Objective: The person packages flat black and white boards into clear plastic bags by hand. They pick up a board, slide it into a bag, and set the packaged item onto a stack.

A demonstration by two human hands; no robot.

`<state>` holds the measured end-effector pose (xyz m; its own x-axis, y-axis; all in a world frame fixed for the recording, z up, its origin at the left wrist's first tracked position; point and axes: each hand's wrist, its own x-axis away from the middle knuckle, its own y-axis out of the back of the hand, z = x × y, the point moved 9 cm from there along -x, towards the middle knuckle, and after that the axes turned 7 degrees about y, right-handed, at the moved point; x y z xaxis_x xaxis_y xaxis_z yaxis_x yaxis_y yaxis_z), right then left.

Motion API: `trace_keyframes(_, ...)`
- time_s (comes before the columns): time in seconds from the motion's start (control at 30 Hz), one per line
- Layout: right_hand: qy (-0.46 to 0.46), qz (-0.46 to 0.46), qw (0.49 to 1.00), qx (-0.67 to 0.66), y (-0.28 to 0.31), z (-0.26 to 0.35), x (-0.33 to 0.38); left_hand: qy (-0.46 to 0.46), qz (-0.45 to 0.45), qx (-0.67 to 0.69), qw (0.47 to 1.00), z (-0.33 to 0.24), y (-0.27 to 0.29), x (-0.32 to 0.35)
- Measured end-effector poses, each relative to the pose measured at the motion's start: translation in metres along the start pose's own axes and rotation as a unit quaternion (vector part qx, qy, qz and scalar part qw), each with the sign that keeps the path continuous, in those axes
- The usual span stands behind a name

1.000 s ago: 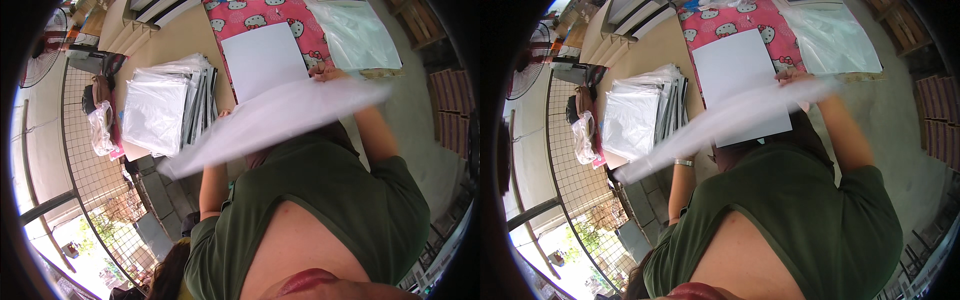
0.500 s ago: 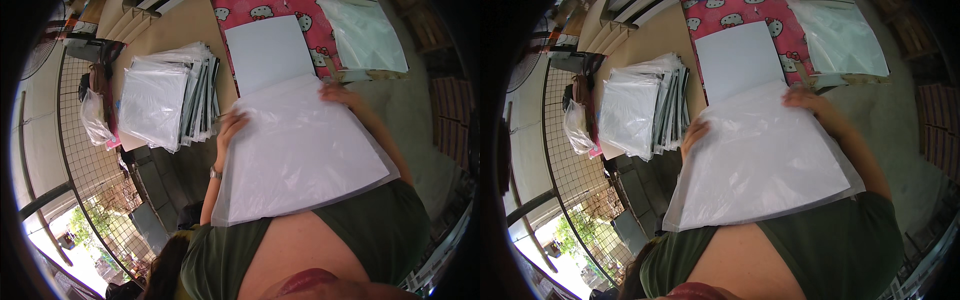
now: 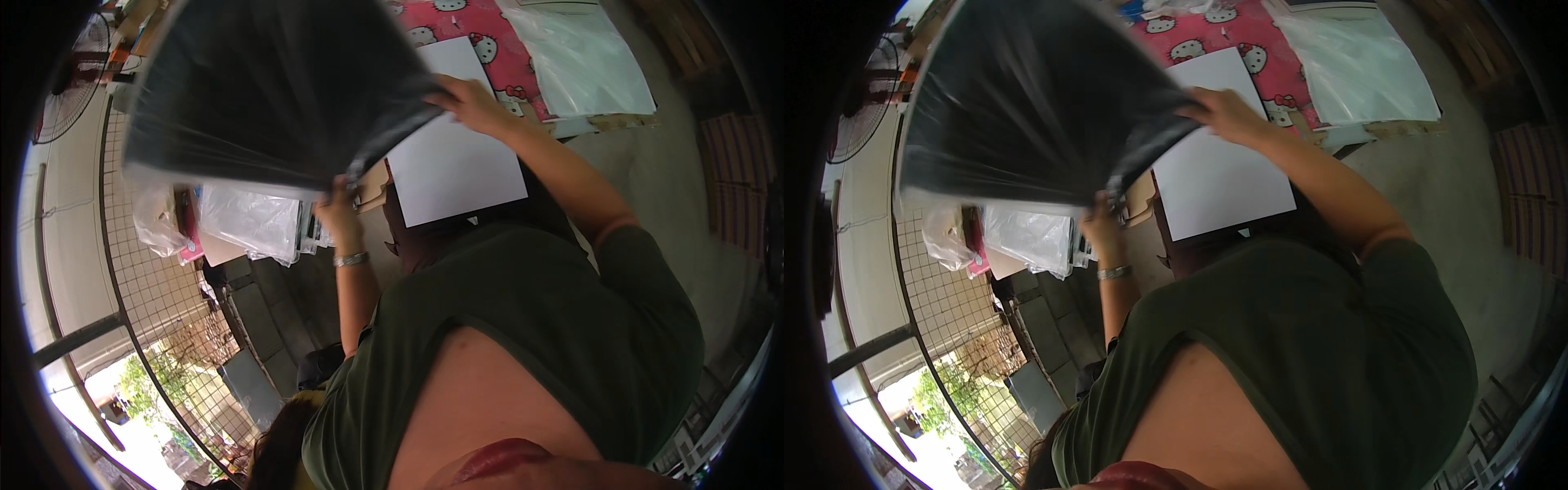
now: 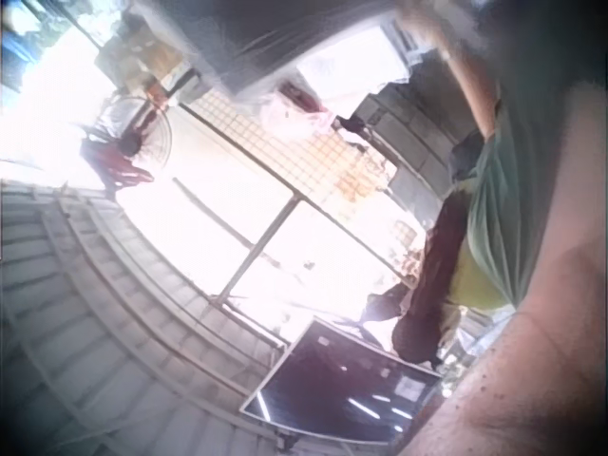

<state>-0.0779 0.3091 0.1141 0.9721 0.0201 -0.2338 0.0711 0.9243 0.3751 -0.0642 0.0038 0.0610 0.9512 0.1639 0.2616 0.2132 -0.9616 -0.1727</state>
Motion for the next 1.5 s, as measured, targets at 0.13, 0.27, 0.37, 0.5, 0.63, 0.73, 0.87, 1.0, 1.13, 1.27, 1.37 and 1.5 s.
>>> trace_keyframes(0.13, 0.086, 0.0, 0.987, -0.138, -0.069, 0.049, -0.091, -0.022, -0.103, 0.082, 0.991, -0.047, 0.086, -0.019)
trace_keyframes(0.27, 0.041, 0.08, 0.954, -0.287, -0.145, 0.061, -0.135, -0.059, -0.198, 0.147, 0.967, -0.065, 0.15, -0.032)
trace_keyframes(0.37, 0.092, 0.09, 0.964, -0.232, -0.16, 0.052, -0.127, -0.039, -0.242, 0.111, 0.963, -0.052, 0.183, -0.037)
trace_keyframes(0.5, 0.124, -0.003, 0.992, -0.01, -0.062, -0.021, -0.095, 0.037, -0.303, -0.056, 0.951, -0.036, 0.198, -0.03)
trace_keyframes(0.63, -0.154, -0.301, 0.937, 0.092, 0.157, -0.142, -0.04, -0.03, -0.395, -0.339, 0.853, -0.055, 0.227, -0.014)
trace_keyframes(0.73, -0.169, -0.398, 0.793, 0.428, 0.335, -0.209, 0.053, 0.021, -0.384, -0.517, 0.764, -0.061, 0.184, -0.019)
trace_keyframes(0.87, -0.232, -0.243, 0.851, 0.404, 0.308, -0.234, 0.097, 0.006, -0.368, -0.653, 0.662, -0.071, 0.147, -0.001)
trace_keyframes(1.0, -0.284, 0.172, 0.936, 0.115, 0.183, -0.161, 0.087, -0.021, -0.372, -0.678, 0.633, -0.091, 0.13, 0.013)
trace_keyframes(1.13, -0.273, -0.096, 0.948, 0.133, 0.283, -0.171, 0.071, -0.08, -0.317, -0.672, 0.664, -0.103, 0.097, 0.002)
trace_keyframes(1.27, -0.297, -0.466, 0.69, 0.468, 0.382, -0.208, 0.116, -0.131, -0.267, -0.626, 0.721, -0.093, 0.057, 0.001)
trace_keyframes(1.37, -0.43, -0.323, 0.695, 0.477, 0.33, -0.208, 0.106, -0.142, -0.251, -0.623, 0.728, -0.094, 0.032, 0.02)
trace_keyframes(1.5, -0.138, -0.242, 0.863, 0.422, 0.244, -0.165, 0.065, -0.291, -0.136, -0.571, 0.756, -0.085, 0.0, 0.037)
